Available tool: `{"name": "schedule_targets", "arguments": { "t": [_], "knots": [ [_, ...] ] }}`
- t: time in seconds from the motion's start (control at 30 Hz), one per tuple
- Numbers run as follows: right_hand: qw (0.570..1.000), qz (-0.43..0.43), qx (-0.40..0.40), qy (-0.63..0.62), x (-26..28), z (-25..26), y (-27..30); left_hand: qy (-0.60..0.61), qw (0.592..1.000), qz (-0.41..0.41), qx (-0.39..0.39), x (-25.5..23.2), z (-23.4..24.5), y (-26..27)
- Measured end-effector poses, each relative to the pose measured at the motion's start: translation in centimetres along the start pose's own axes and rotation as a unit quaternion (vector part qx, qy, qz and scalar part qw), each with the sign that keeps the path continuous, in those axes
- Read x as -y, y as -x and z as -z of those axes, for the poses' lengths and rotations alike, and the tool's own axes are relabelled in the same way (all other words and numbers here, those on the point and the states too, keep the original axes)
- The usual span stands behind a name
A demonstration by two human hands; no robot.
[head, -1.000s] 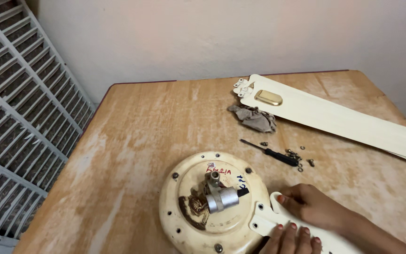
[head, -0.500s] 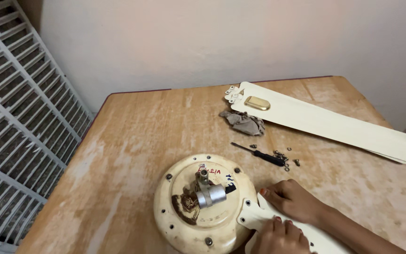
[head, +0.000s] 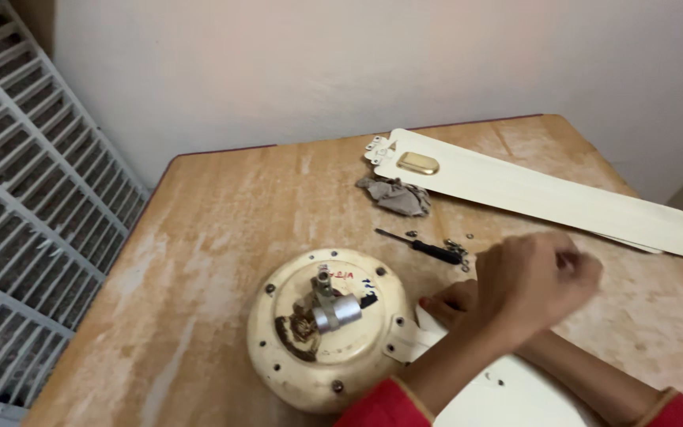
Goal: The person wipes a ceiling fan blade with a cloth, then aligns it to the fan motor housing and secures it using a screwdriver and screws. The blade is attached to the motor hub while other fan parts remain on the table.
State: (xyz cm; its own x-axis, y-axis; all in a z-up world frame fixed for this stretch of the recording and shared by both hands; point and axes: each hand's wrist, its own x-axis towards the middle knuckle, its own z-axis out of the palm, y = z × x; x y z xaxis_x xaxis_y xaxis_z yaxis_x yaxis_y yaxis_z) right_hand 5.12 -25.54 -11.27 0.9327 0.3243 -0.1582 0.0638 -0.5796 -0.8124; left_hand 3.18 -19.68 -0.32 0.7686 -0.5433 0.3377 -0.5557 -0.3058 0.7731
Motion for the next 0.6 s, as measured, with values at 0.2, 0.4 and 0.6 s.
{"name": "schedule_targets", "arguments": {
  "t": [0.2,0.4,0.6],
  "knots": [
    [0.999,0.050,-0.012,0.014,-1.3,0.0,-0.2,-0.114,0.989,0.089,-0.019,5.2,0.2,-1.3],
    [0.998,0.052,-0.016,0.023,-2.4,0.6,-0.8,-0.204,0.971,0.088,-0.092,9.1,3.7,0.8],
    [0.999,0.004,0.002,-0.038,-1.2,1.5,0.2,-0.083,0.979,0.171,-0.076,6.2,2.4,0.0]
  ]
}}
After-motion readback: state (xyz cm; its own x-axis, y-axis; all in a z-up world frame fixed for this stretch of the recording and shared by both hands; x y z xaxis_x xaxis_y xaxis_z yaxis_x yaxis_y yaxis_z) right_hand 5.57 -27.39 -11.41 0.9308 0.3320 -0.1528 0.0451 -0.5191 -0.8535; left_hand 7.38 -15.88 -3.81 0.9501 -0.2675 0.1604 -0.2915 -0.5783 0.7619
